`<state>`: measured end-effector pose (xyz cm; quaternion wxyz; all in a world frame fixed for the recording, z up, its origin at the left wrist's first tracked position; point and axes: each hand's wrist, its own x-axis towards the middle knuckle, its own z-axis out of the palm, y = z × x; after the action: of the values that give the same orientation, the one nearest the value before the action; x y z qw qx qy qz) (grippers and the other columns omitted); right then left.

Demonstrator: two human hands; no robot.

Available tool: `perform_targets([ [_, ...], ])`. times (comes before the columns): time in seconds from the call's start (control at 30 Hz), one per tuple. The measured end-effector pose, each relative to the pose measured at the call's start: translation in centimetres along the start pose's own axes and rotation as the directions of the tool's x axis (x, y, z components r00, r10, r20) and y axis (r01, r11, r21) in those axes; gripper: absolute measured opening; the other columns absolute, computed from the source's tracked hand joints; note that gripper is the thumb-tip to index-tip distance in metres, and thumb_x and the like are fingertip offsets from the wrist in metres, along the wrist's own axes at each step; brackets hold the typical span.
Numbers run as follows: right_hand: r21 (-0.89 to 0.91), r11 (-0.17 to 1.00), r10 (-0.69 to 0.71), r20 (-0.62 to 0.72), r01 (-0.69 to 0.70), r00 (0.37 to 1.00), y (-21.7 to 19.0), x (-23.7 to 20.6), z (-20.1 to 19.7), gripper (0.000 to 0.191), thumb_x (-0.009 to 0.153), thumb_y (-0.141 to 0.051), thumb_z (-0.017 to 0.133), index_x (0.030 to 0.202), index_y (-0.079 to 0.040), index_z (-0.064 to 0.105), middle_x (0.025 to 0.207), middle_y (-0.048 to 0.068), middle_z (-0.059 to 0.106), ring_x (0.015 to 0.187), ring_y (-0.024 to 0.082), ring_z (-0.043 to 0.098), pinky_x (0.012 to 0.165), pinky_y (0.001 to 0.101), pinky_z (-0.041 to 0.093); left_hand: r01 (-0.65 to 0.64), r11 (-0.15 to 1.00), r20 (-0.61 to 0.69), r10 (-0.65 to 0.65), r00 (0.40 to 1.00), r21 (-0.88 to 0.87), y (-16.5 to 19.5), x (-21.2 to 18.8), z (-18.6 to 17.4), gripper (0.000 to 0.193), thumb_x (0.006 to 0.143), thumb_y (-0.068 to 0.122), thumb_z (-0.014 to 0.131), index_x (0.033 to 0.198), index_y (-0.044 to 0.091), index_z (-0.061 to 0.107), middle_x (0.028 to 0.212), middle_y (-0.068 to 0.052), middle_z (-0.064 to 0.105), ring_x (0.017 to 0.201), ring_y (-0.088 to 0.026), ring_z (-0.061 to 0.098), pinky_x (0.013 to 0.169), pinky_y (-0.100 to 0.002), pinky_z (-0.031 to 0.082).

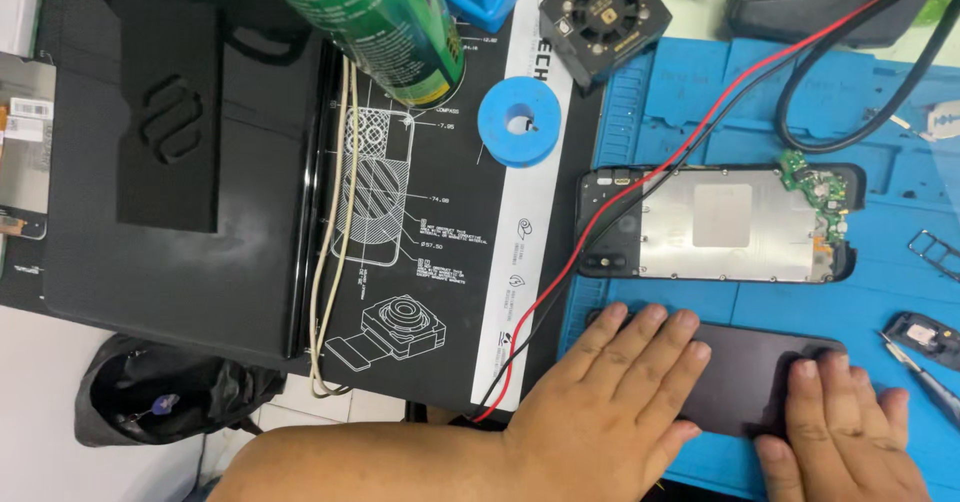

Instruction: The person applies adhesive around the perimeter of a disassembled smartphone chassis, then places the back cover onto the chassis and presses it firmly to secure it. The person then inspects the reassembled phone from multiple angles.

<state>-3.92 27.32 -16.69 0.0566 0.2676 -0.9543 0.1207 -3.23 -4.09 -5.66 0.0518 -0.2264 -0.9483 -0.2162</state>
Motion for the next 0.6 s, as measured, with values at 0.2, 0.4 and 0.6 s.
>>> perform_targets([
  [0.2,0.083,0.996,0.022,0.038,-0.025,0.999,-1.5,1.1,-2.5,0.067,0.084,-0.032,0.062,0.143,-0.001,0.055,0.144,0.031,0.056,0.133,0.045,0.057,0.124,0.0651,0.031,-0.042,0.999,-0.032,0.043,0.999,0.025,-0.2,-0.3,-0.5,0.062,0.106,0.037,0.060,0.149,-0.007,0.053,0.160,-0.027,0.047,0.153,-0.041,0.043,0.132,-0.054,0.028],
  [0.4,0.247,0.943,0.242,-0.045,-0.224,0.969,-5.6,2.2,-7.9,0.038,0.084,-0.015,0.070,0.121,-0.006,0.070,0.119,0.015,0.071,0.118,0.025,0.068,0.130,0.0587,0.035,-0.039,0.998,0.034,0.041,0.999,-0.052,-0.2,0.4,-0.4,0.060,0.103,0.036,0.060,0.144,-0.008,0.054,0.155,-0.029,0.048,0.146,-0.043,0.044,0.125,-0.055,0.028],
  [0.6,0.240,0.922,0.336,-0.110,-0.303,0.935,-7.2,4.4,-9.3,0.032,0.080,-0.013,0.077,0.111,-0.009,0.075,0.089,0.002,0.071,0.088,0.014,0.068,0.120,0.0481,0.040,-0.017,0.998,0.071,0.021,0.997,-0.058,0.1,0.2,0.6,0.061,0.102,0.039,0.056,0.143,-0.006,0.051,0.152,-0.029,0.045,0.148,-0.044,0.036,0.122,-0.059,0.022],
])
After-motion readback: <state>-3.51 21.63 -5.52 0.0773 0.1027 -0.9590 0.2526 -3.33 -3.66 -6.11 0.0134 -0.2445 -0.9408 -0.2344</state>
